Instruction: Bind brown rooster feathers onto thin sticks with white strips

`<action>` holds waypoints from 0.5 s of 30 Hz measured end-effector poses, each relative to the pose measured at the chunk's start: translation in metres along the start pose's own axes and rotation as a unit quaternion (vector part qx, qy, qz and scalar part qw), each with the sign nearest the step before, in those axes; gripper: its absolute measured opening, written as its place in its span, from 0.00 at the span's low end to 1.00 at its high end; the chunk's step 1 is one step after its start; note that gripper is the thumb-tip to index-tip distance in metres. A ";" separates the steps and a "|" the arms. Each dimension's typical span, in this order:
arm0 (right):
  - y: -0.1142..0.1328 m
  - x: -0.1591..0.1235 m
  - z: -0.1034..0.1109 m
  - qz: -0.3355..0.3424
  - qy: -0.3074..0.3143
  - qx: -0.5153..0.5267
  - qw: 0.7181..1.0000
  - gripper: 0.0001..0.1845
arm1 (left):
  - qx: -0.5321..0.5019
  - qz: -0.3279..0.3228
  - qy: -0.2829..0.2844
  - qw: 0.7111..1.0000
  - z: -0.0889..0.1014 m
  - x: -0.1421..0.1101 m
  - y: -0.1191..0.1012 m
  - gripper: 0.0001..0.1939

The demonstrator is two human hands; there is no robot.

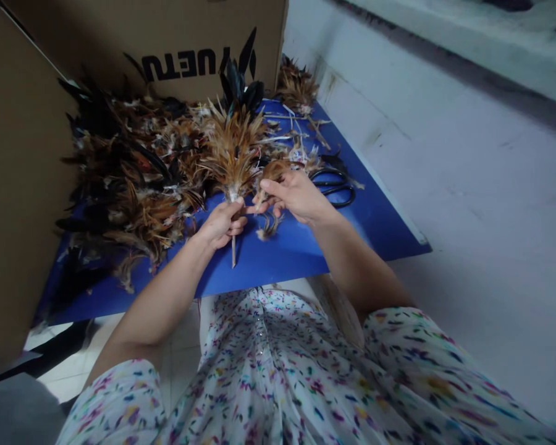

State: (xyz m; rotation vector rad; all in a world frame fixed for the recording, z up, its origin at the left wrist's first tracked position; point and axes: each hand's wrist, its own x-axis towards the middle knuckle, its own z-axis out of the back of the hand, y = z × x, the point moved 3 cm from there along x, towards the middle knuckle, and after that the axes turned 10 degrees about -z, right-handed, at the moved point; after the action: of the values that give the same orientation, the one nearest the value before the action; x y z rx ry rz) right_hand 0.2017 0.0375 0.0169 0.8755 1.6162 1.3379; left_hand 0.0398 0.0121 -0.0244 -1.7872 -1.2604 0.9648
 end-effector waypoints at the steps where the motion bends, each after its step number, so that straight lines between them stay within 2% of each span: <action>1: -0.002 0.001 -0.003 0.001 0.003 0.000 1.000 0.28 | 0.003 0.000 0.010 1.000 -0.001 0.000 0.001 0.14; 5: -0.006 0.003 -0.006 0.010 -0.010 0.013 1.000 0.26 | 0.040 0.019 0.042 0.998 -0.004 -0.003 0.006 0.17; 10: -0.007 0.004 -0.003 0.021 -0.026 0.023 0.999 0.27 | 0.053 0.033 0.035 0.997 -0.008 -0.006 0.006 0.17; 15: 0.000 0.003 0.006 0.068 -0.063 0.035 0.995 0.29 | 0.057 0.022 0.043 0.997 -0.009 -0.007 0.005 0.25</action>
State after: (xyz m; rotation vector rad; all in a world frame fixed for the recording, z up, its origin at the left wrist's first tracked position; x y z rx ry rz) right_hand 0.2064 0.0425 0.0157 1.1069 1.5353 1.2966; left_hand 0.0481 0.0033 -0.0239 -1.7560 -1.0956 0.9556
